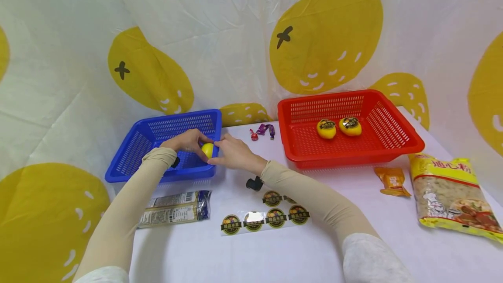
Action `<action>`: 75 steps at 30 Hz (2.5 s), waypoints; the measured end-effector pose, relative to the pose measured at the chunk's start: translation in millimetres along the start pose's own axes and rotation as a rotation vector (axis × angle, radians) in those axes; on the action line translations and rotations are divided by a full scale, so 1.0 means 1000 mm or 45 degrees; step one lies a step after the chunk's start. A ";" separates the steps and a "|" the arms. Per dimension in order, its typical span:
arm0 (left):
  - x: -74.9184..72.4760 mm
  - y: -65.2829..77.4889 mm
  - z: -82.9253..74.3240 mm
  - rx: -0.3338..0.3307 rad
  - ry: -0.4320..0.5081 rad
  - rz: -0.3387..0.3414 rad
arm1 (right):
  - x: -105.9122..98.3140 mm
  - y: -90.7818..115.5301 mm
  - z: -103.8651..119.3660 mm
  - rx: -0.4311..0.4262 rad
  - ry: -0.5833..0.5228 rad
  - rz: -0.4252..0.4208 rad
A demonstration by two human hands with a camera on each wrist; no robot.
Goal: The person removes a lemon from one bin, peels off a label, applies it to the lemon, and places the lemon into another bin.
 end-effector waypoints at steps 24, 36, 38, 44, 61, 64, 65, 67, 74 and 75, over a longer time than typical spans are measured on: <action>-0.001 0.006 0.008 -0.049 0.019 -0.030 | 0.005 -0.001 0.004 0.002 -0.030 0.005; -0.003 0.007 0.003 -0.044 -0.008 -0.049 | 0.006 0.002 0.000 0.023 -0.045 0.003; -0.007 0.010 0.001 -0.036 -0.014 -0.058 | 0.006 0.003 -0.001 0.022 -0.037 0.000; -0.018 0.023 -0.004 -0.016 -0.042 -0.081 | 0.007 0.006 -0.004 0.010 0.003 0.006; -0.052 0.076 -0.017 0.112 0.113 -0.343 | -0.021 0.063 -0.007 -0.028 0.017 -0.051; -0.055 0.086 -0.022 0.133 0.163 -0.392 | -0.026 0.070 -0.007 -0.028 -0.007 -0.055; -0.056 0.089 -0.025 0.146 0.177 -0.415 | -0.027 0.072 -0.007 -0.028 -0.029 -0.058; -0.055 0.094 -0.032 0.173 0.221 -0.452 | -0.029 0.076 -0.009 -0.024 -0.080 -0.066; -0.035 0.105 -0.078 0.332 0.281 -0.477 | -0.033 0.084 -0.023 0.029 -0.298 -0.129; -0.031 0.105 -0.084 0.346 0.276 -0.472 | -0.033 0.085 -0.025 0.032 -0.315 -0.138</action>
Point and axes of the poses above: each hand's wrist, its own y-axis away from the middle knuckle, its own x-axis out of the palm, z = x × y, the point moved 8 cm from there along -y, towards the middle knuckle, and after that the axes turned 15 degrees about -x, right-handed, at the moved point
